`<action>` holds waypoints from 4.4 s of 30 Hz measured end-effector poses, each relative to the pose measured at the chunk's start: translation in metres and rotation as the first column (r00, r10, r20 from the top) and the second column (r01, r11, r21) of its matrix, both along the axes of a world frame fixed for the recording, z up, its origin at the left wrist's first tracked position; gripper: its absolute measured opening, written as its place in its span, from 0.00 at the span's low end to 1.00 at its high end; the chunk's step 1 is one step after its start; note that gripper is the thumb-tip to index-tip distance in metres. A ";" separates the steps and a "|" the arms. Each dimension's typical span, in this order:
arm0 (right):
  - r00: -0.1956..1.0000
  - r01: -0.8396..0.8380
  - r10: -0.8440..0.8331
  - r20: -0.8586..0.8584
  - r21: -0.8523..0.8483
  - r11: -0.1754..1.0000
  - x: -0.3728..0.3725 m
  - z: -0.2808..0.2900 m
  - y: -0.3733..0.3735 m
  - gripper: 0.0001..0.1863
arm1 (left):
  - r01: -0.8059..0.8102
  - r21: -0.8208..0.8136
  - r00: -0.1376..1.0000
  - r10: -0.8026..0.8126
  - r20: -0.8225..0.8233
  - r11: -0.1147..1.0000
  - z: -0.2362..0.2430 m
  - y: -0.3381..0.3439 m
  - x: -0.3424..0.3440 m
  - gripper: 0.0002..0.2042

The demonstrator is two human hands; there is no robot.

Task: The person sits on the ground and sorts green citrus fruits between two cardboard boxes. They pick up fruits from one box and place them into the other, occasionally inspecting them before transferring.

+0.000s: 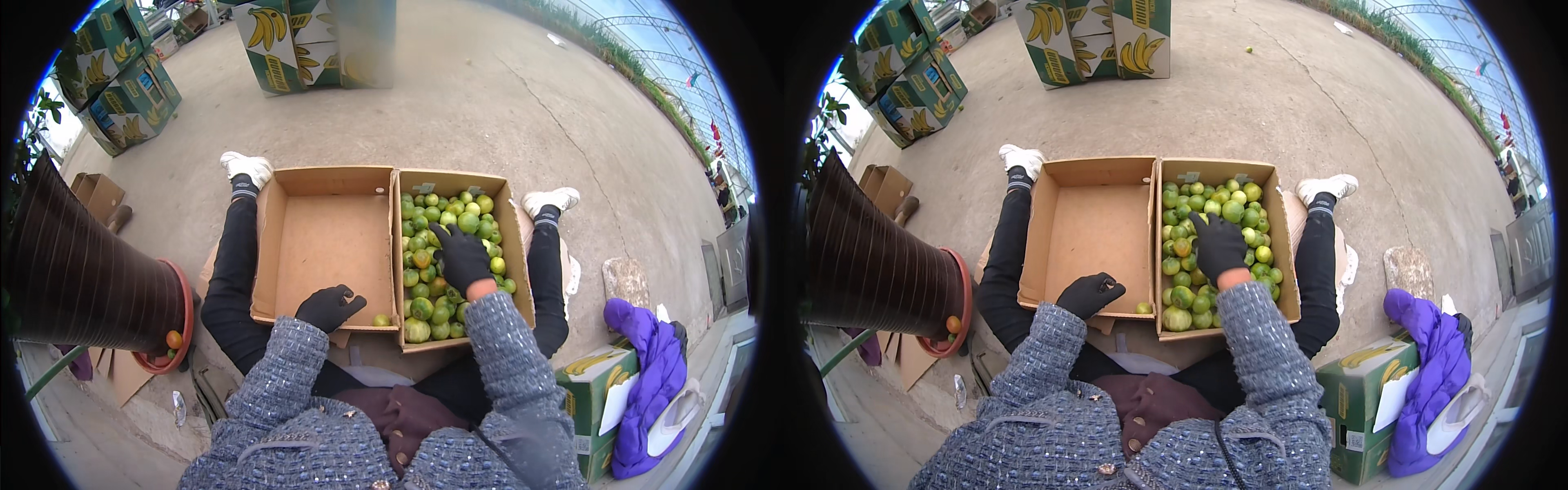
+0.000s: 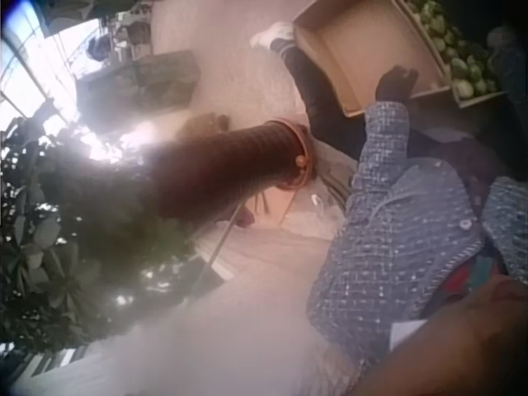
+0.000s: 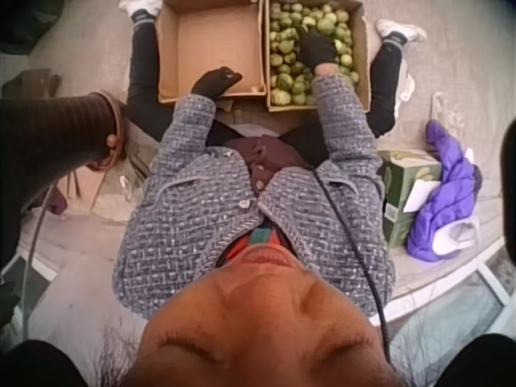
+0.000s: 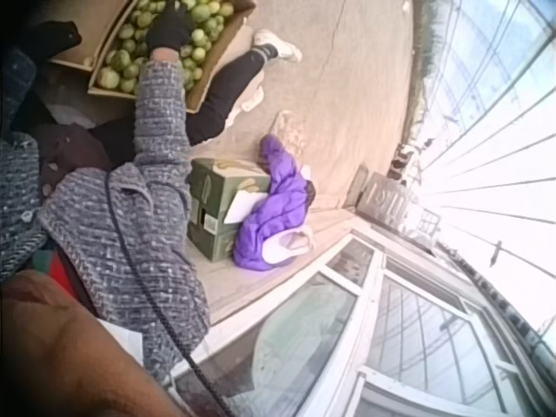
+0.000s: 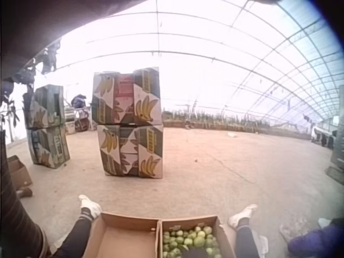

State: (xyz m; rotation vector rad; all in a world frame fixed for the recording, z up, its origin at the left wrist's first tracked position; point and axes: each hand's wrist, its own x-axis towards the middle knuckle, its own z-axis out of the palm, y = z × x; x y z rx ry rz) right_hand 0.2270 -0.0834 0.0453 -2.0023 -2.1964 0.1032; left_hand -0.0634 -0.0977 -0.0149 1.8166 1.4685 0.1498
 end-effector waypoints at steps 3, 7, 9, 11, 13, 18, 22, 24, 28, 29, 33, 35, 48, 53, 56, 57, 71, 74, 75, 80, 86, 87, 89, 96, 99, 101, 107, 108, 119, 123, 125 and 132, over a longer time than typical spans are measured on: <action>0.980 0.133 -0.103 0.172 -0.175 0.976 0.005 -0.028 0.038 0.29 | 0.005 0.002 1.000 -0.005 0.004 1.000 0.000 -0.001 0.001 0.27; 0.982 0.188 -0.188 0.009 -0.101 0.977 0.004 -0.051 0.034 0.31 | -0.013 -0.006 1.000 0.013 -0.013 1.000 0.008 -0.001 0.000 0.27; 0.976 0.212 -0.209 -0.058 0.049 0.976 0.006 -0.062 0.026 0.31 | -0.021 0.036 0.997 0.018 0.069 0.999 0.011 -0.001 0.003 0.26; 0.962 0.238 -0.205 -0.182 0.185 0.954 0.004 -0.067 0.015 0.32 | -0.062 0.125 0.972 0.031 0.234 0.990 0.014 0.000 0.003 0.24; 0.926 0.198 -0.030 -0.375 0.418 0.886 0.001 -0.063 0.018 0.32 | -0.156 -0.017 0.820 0.139 0.555 0.988 0.019 0.015 0.011 0.23; 0.860 -0.052 0.356 -0.366 0.631 0.774 -0.040 -0.024 0.000 0.32 | -0.057 -0.364 0.365 0.359 0.859 0.930 0.061 0.032 0.053 0.30; 0.859 -0.195 0.416 -0.298 0.561 0.804 -0.058 -0.029 -0.007 0.29 | 0.032 -0.409 0.280 0.384 0.880 0.912 0.026 0.050 0.060 0.26; 0.892 -0.115 0.328 -0.312 0.545 0.831 -0.056 -0.017 -0.008 0.26 | -0.010 -0.459 0.120 0.457 0.881 0.888 0.000 0.058 0.051 0.23; 0.982 -0.040 0.101 -0.160 0.345 0.938 -0.026 -0.052 -0.009 0.24 | -0.372 -0.383 0.530 0.532 0.660 0.846 -0.043 0.076 0.029 0.18; 0.993 -0.039 0.073 -0.095 0.322 0.946 -0.025 -0.054 -0.015 0.23 | -0.301 -0.266 0.666 0.402 0.629 0.916 -0.050 0.075 0.027 0.18; 0.988 -0.083 0.123 -0.097 0.346 0.934 -0.024 -0.062 -0.013 0.23 | 0.203 0.093 0.878 -0.224 0.423 0.975 -0.076 0.063 0.022 0.17; 0.992 -0.065 0.102 -0.080 0.372 0.926 -0.024 -0.064 -0.013 0.23 | 0.276 0.050 0.856 -0.269 0.441 0.960 -0.083 0.061 0.024 0.17; 0.845 -0.241 0.456 -0.278 0.564 0.790 -0.054 -0.036 -0.019 0.32 | 0.151 -0.282 0.610 0.135 0.781 0.947 0.015 0.043 0.051 0.30; 0.859 -0.257 0.445 -0.254 0.538 0.803 -0.057 -0.035 -0.021 0.30 | 0.134 -0.292 0.538 0.178 0.824 0.947 0.009 0.041 0.048 0.22; 0.913 -0.082 0.280 -0.297 0.538 0.839 -0.045 -0.033 -0.016 0.23 | -0.145 -0.289 0.493 0.322 0.808 0.946 -0.021 0.049 0.043 0.16; 0.938 0.017 0.176 -0.298 0.547 0.837 -0.036 -0.040 -0.012 0.21 | -0.255 -0.297 0.516 0.389 0.763 0.920 -0.027 0.051 0.040 0.16; 0.996 0.063 -0.039 -0.080 0.326 0.943 -0.004 -0.078 -0.010 0.22 | -0.263 0.151 0.901 0.186 0.391 0.953 -0.051 0.049 0.037 0.20; 0.998 0.045 -0.032 -0.055 0.255 0.966 -0.002 -0.073 -0.003 0.21 | -0.214 0.112 0.895 0.149 0.419 0.970 -0.037 0.045 0.041 0.20; 0.998 0.059 -0.062 0.004 0.273 0.960 -0.004 -0.067 0.000 0.20 | -0.199 0.107 0.905 0.141 0.402 0.974 -0.038 0.044 0.041 0.20; 0.997 0.066 -0.073 0.021 0.242 0.968 -0.005 -0.058 0.000 0.16 | -0.161 0.168 0.928 0.091 0.363 0.972 -0.046 0.042 0.040 0.20; 1.000 0.024 -0.027 0.007 0.252 0.967 -0.014 -0.057 -0.008 0.15 | -0.167 0.098 0.904 0.113 0.412 0.981 -0.038 0.040 0.042 0.20; 0.999 0.042 -0.046 0.010 0.264 0.964 -0.012 -0.060 -0.009 0.16 | -0.154 0.087 0.915 0.108 0.389 0.984 -0.035 0.040 0.042 0.19; 0.995 0.094 -0.095 -0.012 0.314 0.945 -0.012 -0.061 -0.008 0.18 | -0.130 0.064 0.933 0.100 0.345 0.990 -0.029 0.041 0.043 0.19; 0.883 0.060 0.263 -0.390 0.648 0.760 -0.028 -0.026 -0.012 0.26 | 0.103 -0.342 0.511 0.246 0.824 0.934 -0.014 0.044 0.047 0.26; 0.844 -0.131 0.400 -0.358 0.586 0.799 -0.051 -0.020 -0.022 0.33 | 0.225 -0.383 0.450 0.253 0.856 0.896 -0.008 0.042 0.048 0.29; 0.822 -0.253 0.482 -0.303 0.565 0.785 -0.061 -0.030 -0.022 0.32 | 0.229 -0.287 0.436 0.165 0.885 0.930 -0.003 0.039 0.054 0.29; 0.888 -0.087 0.320 -0.329 0.565 0.820 -0.063 -0.024 -0.019 0.28 | 0.178 -0.520 0.378 0.430 0.820 0.835 -0.008 0.042 0.039 0.27; 0.897 -0.055 0.293 -0.331 0.575 0.817 -0.058 -0.024 -0.019 0.25 | 0.047 -0.560 0.379 0.504 0.776 0.827 -0.016 0.044 0.037 0.25; 0.960 -0.281 0.278 0.040 0.165 0.946 -0.033 -0.051 -0.024 0.21 | -0.172 -0.565 0.339 0.587 0.735 0.807 -0.054 0.051 0.035 0.25; 0.977 -0.087 0.145 -0.158 0.329 0.940 -0.032 -0.056 -0.022 0.23 | -0.085 -0.538 0.408 0.522 0.749 0.838 -0.041 0.048 0.037 0.21; 0.927 0.098 0.120 -0.354 0.539 0.837 -0.032 -0.051 -0.017 0.23 | -0.081 -0.489 0.445 0.471 0.761 0.868 -0.035 0.053 0.037 0.22; 0.861 -0.184 0.427 -0.275 0.614 0.768 -0.045 -0.029 -0.021 0.26 | 0.195 -0.401 0.557 0.235 0.797 0.895 -0.002 0.042 0.043 0.22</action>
